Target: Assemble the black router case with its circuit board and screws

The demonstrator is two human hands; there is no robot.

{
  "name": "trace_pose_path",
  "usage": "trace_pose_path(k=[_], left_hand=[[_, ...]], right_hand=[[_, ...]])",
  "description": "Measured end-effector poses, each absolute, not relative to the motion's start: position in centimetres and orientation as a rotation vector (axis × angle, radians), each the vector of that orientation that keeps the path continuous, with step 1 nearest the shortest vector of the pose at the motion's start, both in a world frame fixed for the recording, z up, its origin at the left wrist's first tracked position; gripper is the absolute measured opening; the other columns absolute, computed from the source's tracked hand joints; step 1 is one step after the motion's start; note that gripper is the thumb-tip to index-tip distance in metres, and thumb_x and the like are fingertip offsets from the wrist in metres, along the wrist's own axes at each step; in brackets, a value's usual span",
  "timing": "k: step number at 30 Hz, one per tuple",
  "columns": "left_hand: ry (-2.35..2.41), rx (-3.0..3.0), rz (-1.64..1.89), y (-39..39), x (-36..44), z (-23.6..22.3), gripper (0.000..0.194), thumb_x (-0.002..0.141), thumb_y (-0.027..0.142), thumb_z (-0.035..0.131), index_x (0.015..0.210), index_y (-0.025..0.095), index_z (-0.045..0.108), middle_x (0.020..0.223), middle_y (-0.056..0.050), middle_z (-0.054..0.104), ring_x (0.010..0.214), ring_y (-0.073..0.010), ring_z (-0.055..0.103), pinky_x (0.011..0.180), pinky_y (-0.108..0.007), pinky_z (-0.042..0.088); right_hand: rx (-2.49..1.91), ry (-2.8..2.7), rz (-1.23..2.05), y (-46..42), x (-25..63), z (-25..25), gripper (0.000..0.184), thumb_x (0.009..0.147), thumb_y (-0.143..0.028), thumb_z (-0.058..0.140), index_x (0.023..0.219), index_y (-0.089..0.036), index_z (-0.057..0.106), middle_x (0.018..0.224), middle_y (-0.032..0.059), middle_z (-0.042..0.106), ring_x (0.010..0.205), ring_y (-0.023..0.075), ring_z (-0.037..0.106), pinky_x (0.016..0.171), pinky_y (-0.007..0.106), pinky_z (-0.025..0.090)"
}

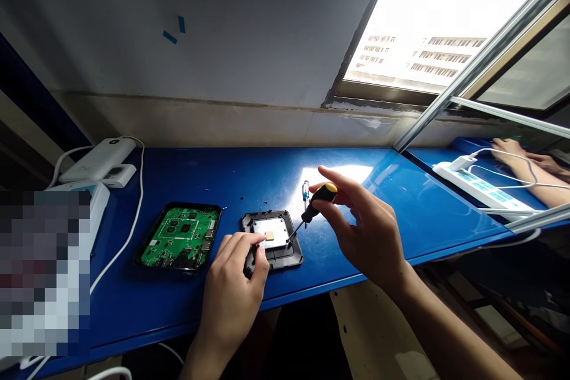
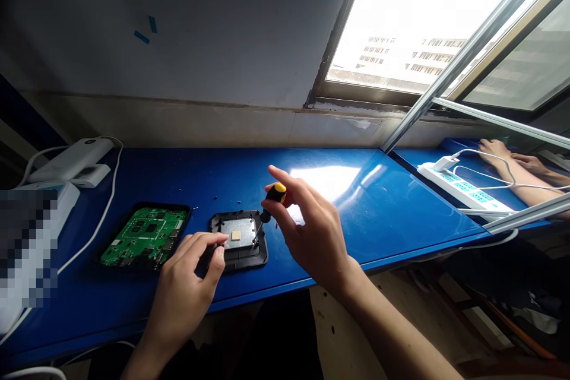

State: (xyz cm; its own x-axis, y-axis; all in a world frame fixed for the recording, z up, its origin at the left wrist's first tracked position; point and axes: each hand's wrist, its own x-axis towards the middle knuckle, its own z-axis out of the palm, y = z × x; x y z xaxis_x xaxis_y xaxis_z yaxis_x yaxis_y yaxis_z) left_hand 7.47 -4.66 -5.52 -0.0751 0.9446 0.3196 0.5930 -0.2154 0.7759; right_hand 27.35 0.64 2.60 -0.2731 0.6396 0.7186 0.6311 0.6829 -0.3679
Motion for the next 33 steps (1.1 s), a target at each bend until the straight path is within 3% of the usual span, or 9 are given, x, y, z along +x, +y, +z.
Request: trace_pose_path(k=[4,10,20,26,33], left_hand=[[1.657,1.821,1.210,-4.6,7.5,-5.4,0.023,0.099,0.034,0.047,0.102,0.025,0.068,0.102,-0.002,0.073,0.101,-0.0225,0.065,0.087,-0.037,0.053],[1.663,1.833,1.232,-4.4,7.6,-5.3,0.023,0.098,0.035,0.048,0.100,0.025,0.069,0.099,-0.002,0.073,0.098,-0.0225,0.066,0.085,-0.036,0.055],[1.654,1.831,1.218,-4.7,7.5,-5.5,0.024,0.099,0.035,0.047,0.102,0.026,0.069,0.102,-0.003,0.073,0.101,-0.0231,0.065,0.088,-0.037,0.054],[1.663,1.860,1.218,-4.6,7.5,-5.7,0.022,0.099,0.034,0.048,0.103,0.026,0.069,0.102,-0.002,0.074,0.101,-0.0223,0.066,0.087,-0.037,0.055],[1.672,1.899,1.299,-4.4,7.7,-5.3,0.023,0.097,0.033,0.048,0.096,0.025,0.070,0.094,-0.003,0.075,0.092,-0.0222,0.070,0.079,-0.035,0.058]], right_hand=[[-0.973,-1.920,-0.015,0.8,27.4,2.5,0.029,0.089,-0.024,0.076,0.117,-0.023,0.068,0.096,0.0039,0.071,0.080,0.0168,0.070,0.071,0.032,0.061],[-0.871,-2.040,0.085,0.3,27.2,3.2,0.040,0.099,-0.011,0.055,0.137,-0.025,0.059,0.112,0.0074,0.073,0.093,0.0178,0.072,0.081,0.035,0.062],[-0.930,-2.027,0.057,0.4,26.8,3.3,0.027,0.097,-0.016,0.063,0.122,-0.023,0.066,0.097,0.0043,0.073,0.082,0.0158,0.071,0.075,0.032,0.060],[-1.011,-1.987,-0.032,0.6,26.3,3.0,0.023,0.096,-0.019,0.065,0.119,-0.021,0.067,0.099,0.0046,0.074,0.078,0.0143,0.071,0.073,0.029,0.060],[-1.015,-2.006,0.044,0.7,26.8,2.1,0.041,0.094,-0.022,0.069,0.134,-0.021,0.057,0.097,0.0049,0.076,0.082,0.0173,0.075,0.074,0.032,0.064]])
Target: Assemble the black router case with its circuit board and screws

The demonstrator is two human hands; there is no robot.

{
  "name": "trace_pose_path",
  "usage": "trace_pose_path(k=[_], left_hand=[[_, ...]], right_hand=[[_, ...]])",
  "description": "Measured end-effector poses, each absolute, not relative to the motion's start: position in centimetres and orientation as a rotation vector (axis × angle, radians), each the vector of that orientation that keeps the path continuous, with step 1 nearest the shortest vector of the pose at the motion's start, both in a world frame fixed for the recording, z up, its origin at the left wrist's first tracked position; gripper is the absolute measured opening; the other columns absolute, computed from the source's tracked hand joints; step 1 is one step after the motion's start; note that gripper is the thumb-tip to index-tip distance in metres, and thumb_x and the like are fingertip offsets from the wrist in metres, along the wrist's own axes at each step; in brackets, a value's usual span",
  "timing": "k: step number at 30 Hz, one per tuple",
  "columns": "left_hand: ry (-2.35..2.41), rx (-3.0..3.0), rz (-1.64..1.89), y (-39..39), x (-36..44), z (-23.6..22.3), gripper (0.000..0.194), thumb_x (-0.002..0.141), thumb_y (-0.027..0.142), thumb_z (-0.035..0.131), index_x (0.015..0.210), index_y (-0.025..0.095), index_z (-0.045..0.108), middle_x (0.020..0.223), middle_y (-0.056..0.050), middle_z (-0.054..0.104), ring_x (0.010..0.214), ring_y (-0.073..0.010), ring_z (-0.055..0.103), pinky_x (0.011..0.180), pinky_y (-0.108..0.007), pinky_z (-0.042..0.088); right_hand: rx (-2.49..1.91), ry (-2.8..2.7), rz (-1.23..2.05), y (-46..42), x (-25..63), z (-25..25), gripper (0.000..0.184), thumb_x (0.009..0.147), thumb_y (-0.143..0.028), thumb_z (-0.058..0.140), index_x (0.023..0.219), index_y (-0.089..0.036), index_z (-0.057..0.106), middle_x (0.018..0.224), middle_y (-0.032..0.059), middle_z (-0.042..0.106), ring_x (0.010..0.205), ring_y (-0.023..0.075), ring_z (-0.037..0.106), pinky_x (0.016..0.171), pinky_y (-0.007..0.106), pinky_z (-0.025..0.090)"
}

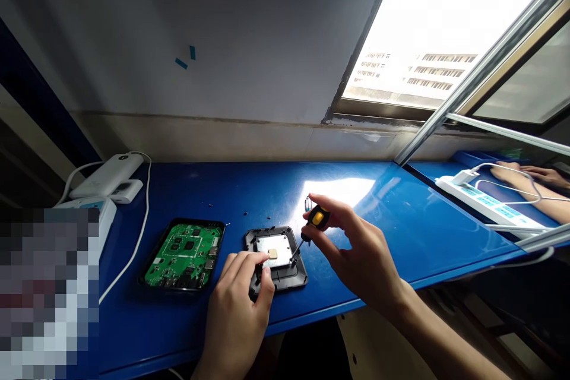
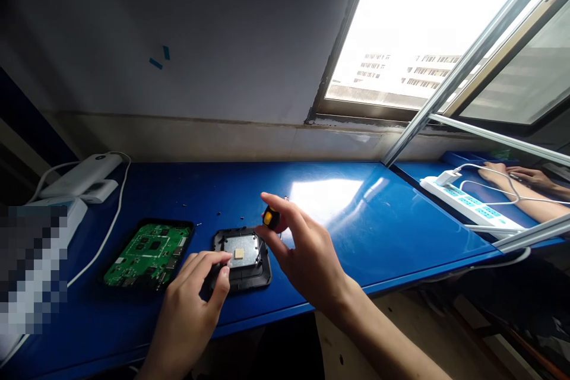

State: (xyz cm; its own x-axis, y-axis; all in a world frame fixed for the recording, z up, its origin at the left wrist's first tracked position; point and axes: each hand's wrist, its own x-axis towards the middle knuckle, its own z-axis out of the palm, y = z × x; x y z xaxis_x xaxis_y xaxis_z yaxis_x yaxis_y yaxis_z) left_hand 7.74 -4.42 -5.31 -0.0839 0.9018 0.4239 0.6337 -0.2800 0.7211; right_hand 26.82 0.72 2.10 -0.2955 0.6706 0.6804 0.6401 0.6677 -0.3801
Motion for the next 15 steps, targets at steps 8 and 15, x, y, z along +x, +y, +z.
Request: trace_pose_path(k=[8,15], left_hand=[[1.637,2.000,1.372,-4.0,7.6,-6.7,0.016,0.095,0.026,0.052,0.096,0.026,0.068,0.092,-0.003,0.075,0.088,-0.0209,0.071,0.076,-0.032,0.061],[1.611,1.996,1.477,-3.7,8.1,-7.6,0.018,0.094,0.020,0.050,0.098,0.026,0.066,0.089,-0.004,0.073,0.086,-0.0207,0.070,0.074,-0.031,0.059]], right_hand=[[-0.884,-1.586,0.317,6.5,23.3,-0.4,0.034,0.092,-0.029,0.070,0.121,-0.024,0.055,0.097,0.0030,0.077,0.082,0.0182,0.078,0.077,0.036,0.067],[-0.950,-1.555,0.362,8.9,21.8,-2.3,0.035,0.091,-0.035,0.071,0.120,-0.024,0.055,0.095,0.0045,0.078,0.081,0.0197,0.078,0.076,0.039,0.066]])
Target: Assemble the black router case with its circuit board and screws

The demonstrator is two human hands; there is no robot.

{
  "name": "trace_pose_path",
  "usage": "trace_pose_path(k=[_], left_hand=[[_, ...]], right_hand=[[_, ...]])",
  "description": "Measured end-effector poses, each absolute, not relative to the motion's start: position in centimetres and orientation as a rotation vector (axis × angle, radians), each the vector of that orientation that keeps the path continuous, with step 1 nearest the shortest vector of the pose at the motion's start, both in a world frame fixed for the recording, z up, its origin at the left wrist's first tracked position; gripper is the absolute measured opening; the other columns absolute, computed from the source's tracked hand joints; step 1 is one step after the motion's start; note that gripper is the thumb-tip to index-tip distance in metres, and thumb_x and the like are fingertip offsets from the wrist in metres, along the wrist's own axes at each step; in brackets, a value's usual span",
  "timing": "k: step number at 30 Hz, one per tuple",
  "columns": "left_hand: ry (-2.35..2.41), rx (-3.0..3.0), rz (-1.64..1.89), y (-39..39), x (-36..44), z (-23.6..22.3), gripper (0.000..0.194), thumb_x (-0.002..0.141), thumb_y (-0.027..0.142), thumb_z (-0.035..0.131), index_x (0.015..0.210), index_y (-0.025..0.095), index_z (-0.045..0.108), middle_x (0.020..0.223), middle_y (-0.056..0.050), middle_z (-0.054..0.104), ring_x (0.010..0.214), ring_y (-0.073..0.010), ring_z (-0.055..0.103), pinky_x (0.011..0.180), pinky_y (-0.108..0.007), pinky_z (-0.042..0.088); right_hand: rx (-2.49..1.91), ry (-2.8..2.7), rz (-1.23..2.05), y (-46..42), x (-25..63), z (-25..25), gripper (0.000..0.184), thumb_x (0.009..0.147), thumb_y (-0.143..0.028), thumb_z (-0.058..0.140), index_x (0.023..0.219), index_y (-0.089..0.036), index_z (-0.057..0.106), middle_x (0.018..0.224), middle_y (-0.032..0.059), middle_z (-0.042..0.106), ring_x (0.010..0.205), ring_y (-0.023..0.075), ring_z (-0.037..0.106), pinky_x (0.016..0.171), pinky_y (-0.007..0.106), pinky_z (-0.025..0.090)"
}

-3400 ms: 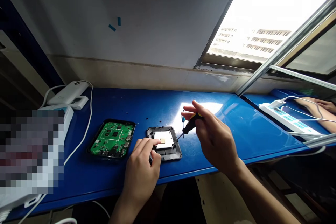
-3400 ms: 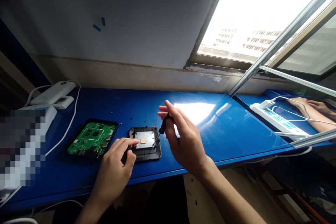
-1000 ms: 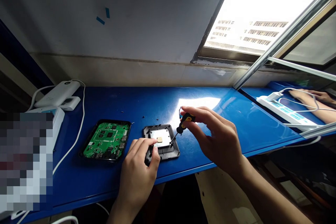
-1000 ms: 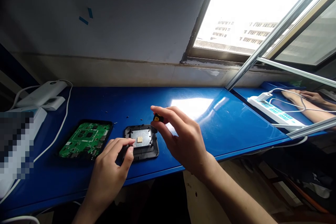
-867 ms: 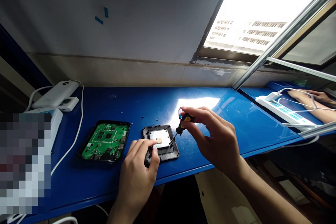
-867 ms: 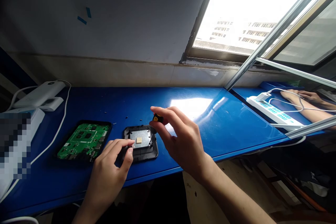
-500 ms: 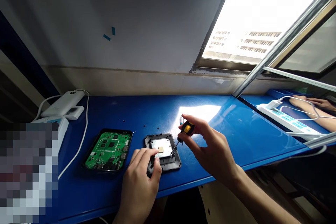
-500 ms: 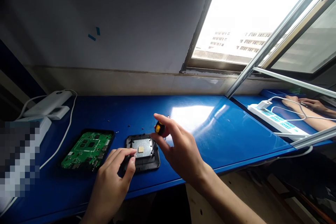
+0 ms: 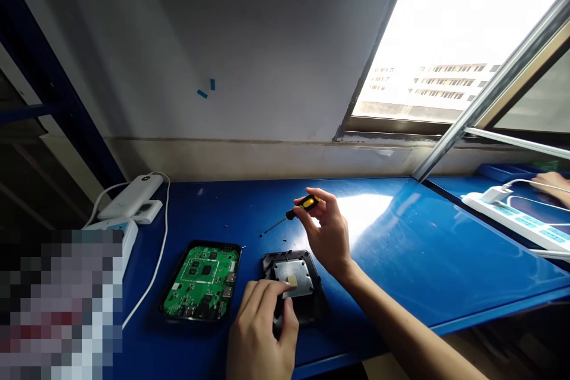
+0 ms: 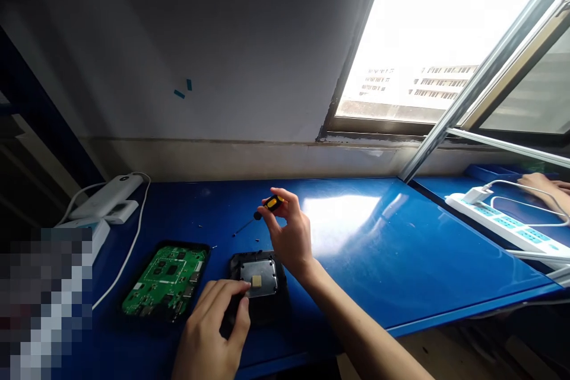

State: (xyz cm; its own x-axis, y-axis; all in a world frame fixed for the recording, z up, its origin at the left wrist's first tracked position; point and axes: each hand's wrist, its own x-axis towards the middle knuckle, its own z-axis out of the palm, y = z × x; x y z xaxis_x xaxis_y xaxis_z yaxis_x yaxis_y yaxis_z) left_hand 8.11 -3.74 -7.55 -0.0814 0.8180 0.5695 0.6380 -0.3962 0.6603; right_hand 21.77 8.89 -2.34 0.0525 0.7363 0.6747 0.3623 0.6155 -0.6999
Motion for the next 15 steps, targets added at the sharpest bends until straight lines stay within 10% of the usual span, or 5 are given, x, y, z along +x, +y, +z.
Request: trace_pose_path(k=[15], left_hand=[[1.738,2.060,1.495,-3.8,7.9,-8.2,0.016,0.093,0.019,0.053,0.102,0.024,0.065,0.105,-0.007,0.070,0.099,-0.0229,0.067,0.084,-0.036,0.058]], right_hand=[[-0.932,-1.500,0.486,9.7,21.7,-3.9,0.037,0.090,-0.037,0.072,0.121,-0.026,0.055,0.097,0.0036,0.077,0.085,0.0194,0.077,0.081,0.038,0.065]])
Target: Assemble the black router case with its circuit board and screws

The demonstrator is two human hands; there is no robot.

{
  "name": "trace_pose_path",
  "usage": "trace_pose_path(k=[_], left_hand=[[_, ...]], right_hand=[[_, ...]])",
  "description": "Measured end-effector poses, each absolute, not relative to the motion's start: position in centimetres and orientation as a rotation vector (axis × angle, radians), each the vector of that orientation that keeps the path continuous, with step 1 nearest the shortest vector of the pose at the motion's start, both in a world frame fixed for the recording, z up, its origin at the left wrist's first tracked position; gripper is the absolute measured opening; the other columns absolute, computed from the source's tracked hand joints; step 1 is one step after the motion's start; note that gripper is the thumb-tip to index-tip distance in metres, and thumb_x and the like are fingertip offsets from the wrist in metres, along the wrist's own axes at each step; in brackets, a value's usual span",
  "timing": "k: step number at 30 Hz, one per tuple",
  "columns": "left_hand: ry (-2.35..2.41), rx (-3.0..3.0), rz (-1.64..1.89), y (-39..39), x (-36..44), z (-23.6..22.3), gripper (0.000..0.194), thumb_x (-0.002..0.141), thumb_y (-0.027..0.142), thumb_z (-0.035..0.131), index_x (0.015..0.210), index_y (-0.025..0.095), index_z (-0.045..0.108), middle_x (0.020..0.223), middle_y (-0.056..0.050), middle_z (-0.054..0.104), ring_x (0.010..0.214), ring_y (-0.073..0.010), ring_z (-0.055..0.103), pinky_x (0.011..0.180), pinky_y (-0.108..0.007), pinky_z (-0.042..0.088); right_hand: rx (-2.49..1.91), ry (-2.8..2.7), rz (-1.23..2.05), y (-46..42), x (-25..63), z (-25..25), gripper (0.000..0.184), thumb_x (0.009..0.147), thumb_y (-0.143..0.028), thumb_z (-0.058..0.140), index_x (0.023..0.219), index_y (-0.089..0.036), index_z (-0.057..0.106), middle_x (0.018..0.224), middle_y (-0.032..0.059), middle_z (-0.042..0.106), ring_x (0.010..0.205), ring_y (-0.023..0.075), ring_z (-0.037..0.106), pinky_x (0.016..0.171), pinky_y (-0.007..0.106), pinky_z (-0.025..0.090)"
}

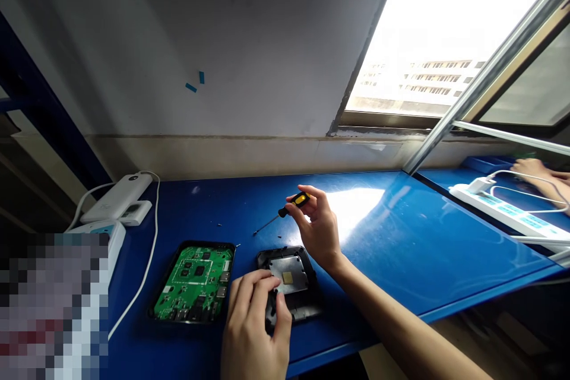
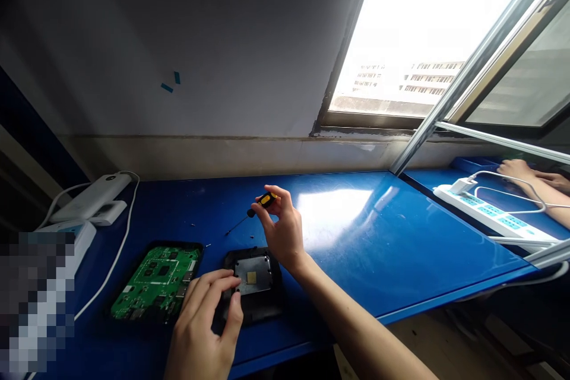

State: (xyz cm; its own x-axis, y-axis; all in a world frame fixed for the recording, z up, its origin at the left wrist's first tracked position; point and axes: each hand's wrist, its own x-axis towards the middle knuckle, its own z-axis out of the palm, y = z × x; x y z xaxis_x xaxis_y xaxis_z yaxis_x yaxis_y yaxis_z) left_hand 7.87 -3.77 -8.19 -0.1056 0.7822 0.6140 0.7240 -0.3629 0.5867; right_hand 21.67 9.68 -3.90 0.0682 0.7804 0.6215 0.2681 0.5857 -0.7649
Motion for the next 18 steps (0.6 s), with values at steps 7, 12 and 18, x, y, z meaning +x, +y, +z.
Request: trace_pose_path(k=[7,12,18], left_hand=[[1.890,2.178,1.435,-3.5,7.6,-8.8,0.031,0.090,0.014,0.050,0.120,0.020,0.057,0.116,-0.011,0.067,0.110,-0.0248,0.066,0.089,-0.038,0.059],[1.972,2.104,1.391,-3.7,8.1,-8.3,0.031,0.091,0.018,0.049,0.122,0.017,0.056,0.120,-0.013,0.067,0.113,-0.0268,0.065,0.091,-0.042,0.059],[2.000,2.098,1.354,-4.0,8.3,-7.3,0.020,0.093,0.019,0.048,0.105,0.017,0.064,0.112,-0.012,0.068,0.109,-0.0269,0.064,0.091,-0.042,0.056]], right_hand=[[-0.896,-1.380,0.619,9.4,23.2,-3.6,0.040,0.092,-0.039,0.070,0.127,-0.027,0.055,0.093,0.0016,0.074,0.083,0.0183,0.074,0.076,0.035,0.064],[-0.939,-1.295,0.768,9.4,24.2,-3.1,0.044,0.088,-0.044,0.073,0.123,-0.023,0.056,0.081,-0.0003,0.070,0.071,0.0162,0.070,0.062,0.030,0.061],[-0.893,-1.315,0.929,9.4,23.9,-3.0,0.045,0.082,-0.045,0.077,0.117,-0.022,0.058,0.076,-0.0025,0.065,0.069,0.0152,0.066,0.055,0.027,0.057]])
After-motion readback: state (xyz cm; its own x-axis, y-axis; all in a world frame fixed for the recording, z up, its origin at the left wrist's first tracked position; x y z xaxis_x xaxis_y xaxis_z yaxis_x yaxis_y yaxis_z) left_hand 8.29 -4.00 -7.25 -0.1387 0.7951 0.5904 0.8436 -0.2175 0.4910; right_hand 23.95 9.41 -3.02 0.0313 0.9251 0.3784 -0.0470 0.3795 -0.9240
